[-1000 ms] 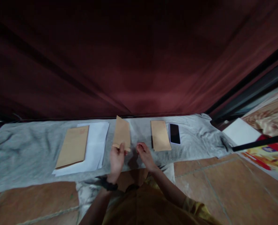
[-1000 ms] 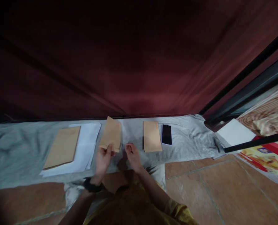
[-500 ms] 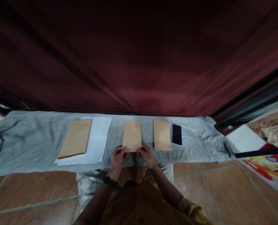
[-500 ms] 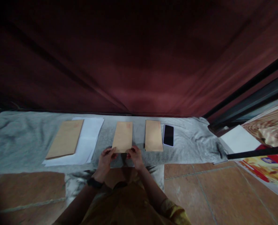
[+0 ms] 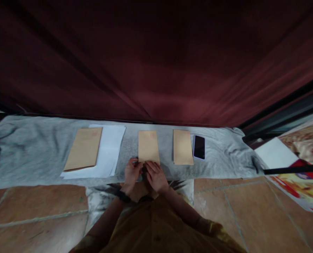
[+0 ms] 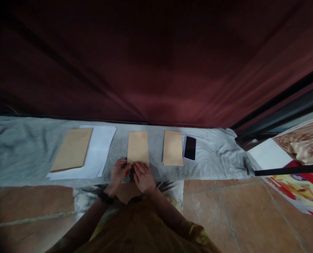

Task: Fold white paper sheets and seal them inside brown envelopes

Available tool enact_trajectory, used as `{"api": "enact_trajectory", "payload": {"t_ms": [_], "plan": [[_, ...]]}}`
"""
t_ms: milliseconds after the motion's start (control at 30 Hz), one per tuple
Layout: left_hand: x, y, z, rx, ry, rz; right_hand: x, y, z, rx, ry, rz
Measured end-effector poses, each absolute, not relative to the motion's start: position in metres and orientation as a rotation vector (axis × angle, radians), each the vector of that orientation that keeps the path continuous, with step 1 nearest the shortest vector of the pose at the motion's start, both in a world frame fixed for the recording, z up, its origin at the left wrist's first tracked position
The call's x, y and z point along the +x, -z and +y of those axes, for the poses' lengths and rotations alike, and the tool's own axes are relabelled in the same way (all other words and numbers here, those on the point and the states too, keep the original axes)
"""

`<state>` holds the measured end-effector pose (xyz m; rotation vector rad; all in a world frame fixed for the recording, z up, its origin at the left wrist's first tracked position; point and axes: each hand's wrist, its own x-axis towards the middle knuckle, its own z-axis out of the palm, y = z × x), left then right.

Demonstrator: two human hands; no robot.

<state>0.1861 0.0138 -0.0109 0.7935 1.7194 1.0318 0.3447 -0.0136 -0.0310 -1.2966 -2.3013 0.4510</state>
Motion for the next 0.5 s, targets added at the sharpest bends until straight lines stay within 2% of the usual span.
{"api": "enact_trajectory", "payload": {"t_ms": [500], "plan": [[0.186,0.006,0.016,0.940,-0.817,1.854,0.382,0.035,-0.021,-1.455,-0.336,-2.280]]}}
